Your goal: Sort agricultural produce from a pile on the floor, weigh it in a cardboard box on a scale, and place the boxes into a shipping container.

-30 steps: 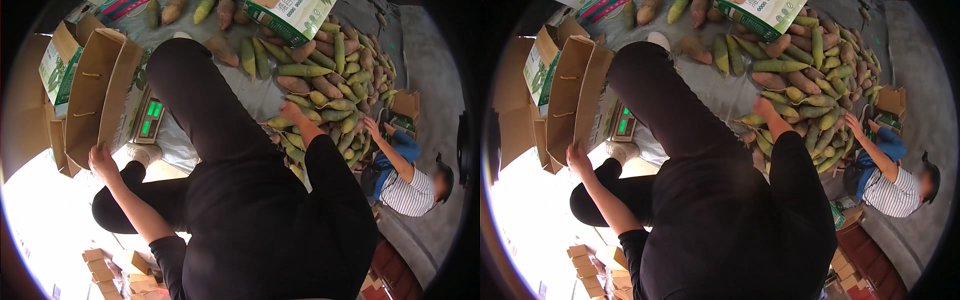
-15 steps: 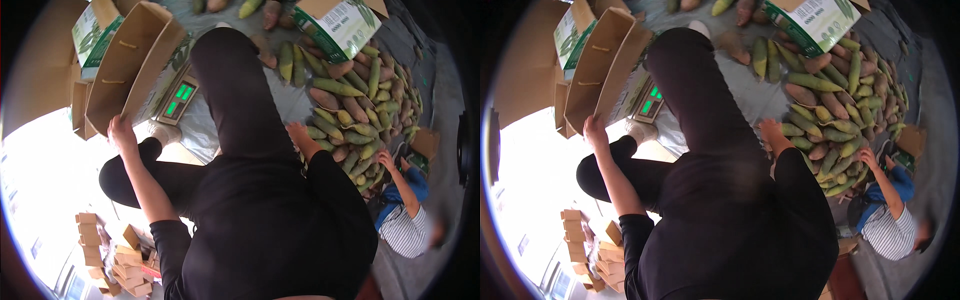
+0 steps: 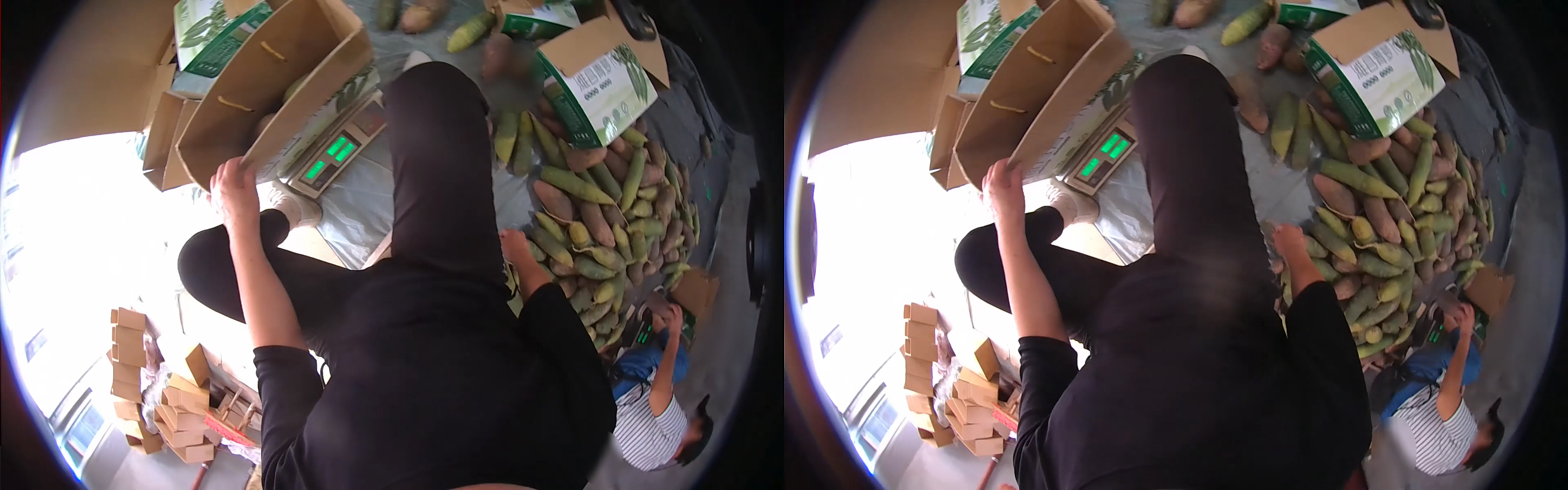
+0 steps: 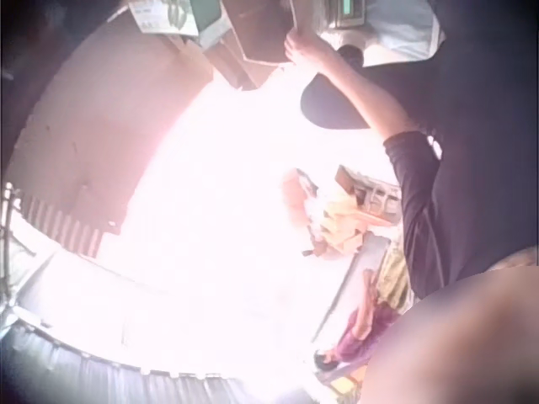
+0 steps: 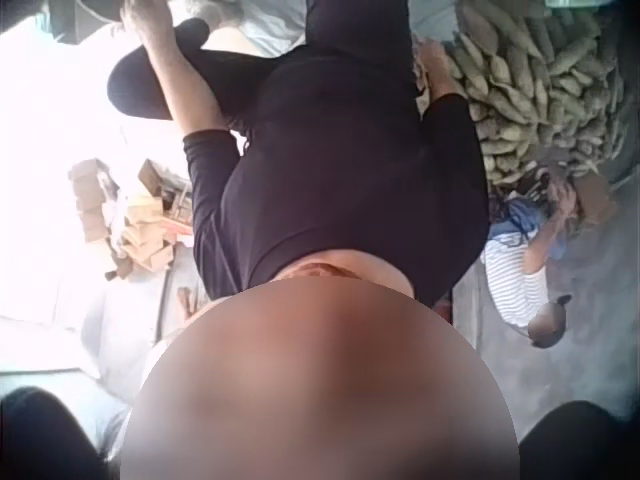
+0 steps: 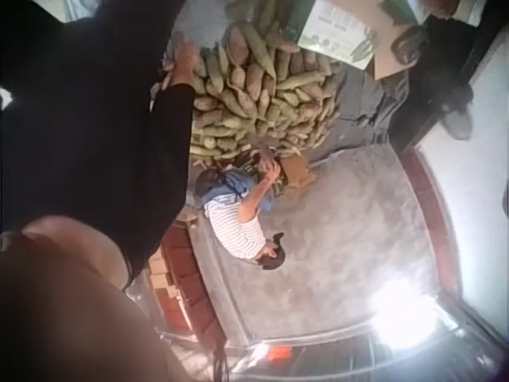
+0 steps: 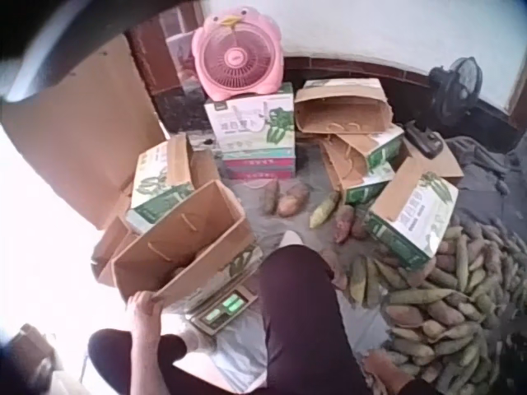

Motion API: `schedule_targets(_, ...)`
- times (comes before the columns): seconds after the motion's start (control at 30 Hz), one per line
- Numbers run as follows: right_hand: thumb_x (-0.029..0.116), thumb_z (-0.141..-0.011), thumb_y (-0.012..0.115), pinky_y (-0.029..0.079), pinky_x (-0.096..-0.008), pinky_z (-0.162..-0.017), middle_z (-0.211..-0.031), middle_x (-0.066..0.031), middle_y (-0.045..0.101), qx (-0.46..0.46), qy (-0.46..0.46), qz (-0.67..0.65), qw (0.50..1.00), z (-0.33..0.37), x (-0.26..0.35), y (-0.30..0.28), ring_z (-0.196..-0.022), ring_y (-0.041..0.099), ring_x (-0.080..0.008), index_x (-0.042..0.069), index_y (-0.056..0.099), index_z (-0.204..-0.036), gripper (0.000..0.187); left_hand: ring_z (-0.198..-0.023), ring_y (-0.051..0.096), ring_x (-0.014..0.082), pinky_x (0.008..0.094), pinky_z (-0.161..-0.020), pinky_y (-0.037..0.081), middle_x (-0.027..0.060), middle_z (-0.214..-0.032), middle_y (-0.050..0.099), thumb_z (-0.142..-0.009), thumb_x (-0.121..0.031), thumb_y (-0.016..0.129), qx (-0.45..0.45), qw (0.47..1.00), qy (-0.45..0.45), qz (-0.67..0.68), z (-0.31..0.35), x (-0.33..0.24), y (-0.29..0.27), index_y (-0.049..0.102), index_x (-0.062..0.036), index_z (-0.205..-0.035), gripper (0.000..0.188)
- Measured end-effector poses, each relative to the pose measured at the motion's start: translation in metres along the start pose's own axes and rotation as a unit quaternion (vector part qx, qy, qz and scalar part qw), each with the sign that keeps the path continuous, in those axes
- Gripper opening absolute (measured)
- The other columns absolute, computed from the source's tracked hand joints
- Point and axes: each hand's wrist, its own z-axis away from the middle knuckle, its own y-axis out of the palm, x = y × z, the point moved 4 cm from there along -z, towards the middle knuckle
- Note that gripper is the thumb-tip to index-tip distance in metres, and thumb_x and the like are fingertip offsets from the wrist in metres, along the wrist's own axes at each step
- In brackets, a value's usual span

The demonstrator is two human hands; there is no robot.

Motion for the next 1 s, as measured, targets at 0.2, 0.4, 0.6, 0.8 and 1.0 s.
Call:
schedule_targets(0.2,0.026,-0.083,0.049,0.047,-0.0419,-0.08,-0.103,-0.0071,0.064,-0.025,-0.017,-0.067,0.997,-0.013,-0.029,0.006,-0.098,0.059,-0.0283,0.015,0.067,-0.09,0.022,-0.106,0.052,0.0243,0.0441,-0.092,0.035,0.0008,-0.103,0.062,-0.08,-0.023,0.062,-0.03,0.999,-0.01,0.043,0.003,-0.001,-0.007,0.064,-0.0185,-0.102,0.022)
schedule_targets(0.4,0.02,-0.079,0.051,0.049,-0.0394,-0.075,-0.094,-0.0137,0.062,-0.077,-0.221,0.23,0.944,-0.014,-0.042,-0.03,-0.087,0.06,-0.0322,0.007,0.062,-0.085,0.018,-0.113,0.048,0.0266,0.0446,-0.097,0.032,0.0021,-0.11,0.059,-0.079,-0.021,0.064,-0.095,0.99,0.011,0.106,0.003,0.008,-0.01,0.063,-0.0191,-0.106,0.028)
schedule_targets(0.6,0.024,-0.088,0.047,0.048,-0.0381,-0.071,-0.092,-0.0034,0.06,-0.059,0.17,-0.46,0.869,0.012,-0.064,-0.105,-0.084,0.059,-0.0235,0.011,0.06,-0.094,0.019,-0.124,0.038,0.0305,0.0443,-0.102,0.029,0.0024,-0.119,0.054,-0.078,-0.022,0.066,-0.131,0.986,0.003,0.106,0.006,0.012,-0.011,0.063,-0.0188,-0.107,0.03)
schedule_targets(0.8,0.025,-0.093,0.046,0.05,-0.037,-0.069,-0.111,-0.0009,0.057,-0.09,0.087,-0.674,0.728,0.01,-0.021,-0.174,-0.088,0.058,-0.0213,0.009,0.051,-0.114,0.027,-0.131,0.029,0.0352,0.0466,-0.105,0.026,0.0063,-0.129,0.048,-0.079,-0.026,0.066,-0.138,0.985,-0.017,0.1,0.007,0.012,-0.009,0.064,-0.0189,-0.106,0.029)
schedule_targets(1.0,0.025,-0.095,0.046,0.05,-0.0348,-0.078,-0.131,-0.0064,0.049,-0.164,-0.163,-0.66,0.715,0.051,0.071,-0.321,-0.093,0.059,-0.0238,0.004,0.048,-0.116,0.03,-0.134,0.02,0.0403,0.0494,-0.106,0.024,0.0094,-0.135,0.043,-0.079,-0.028,0.067,-0.13,0.987,-0.049,0.075,0.007,0.012,-0.011,0.066,-0.0185,-0.105,0.028)
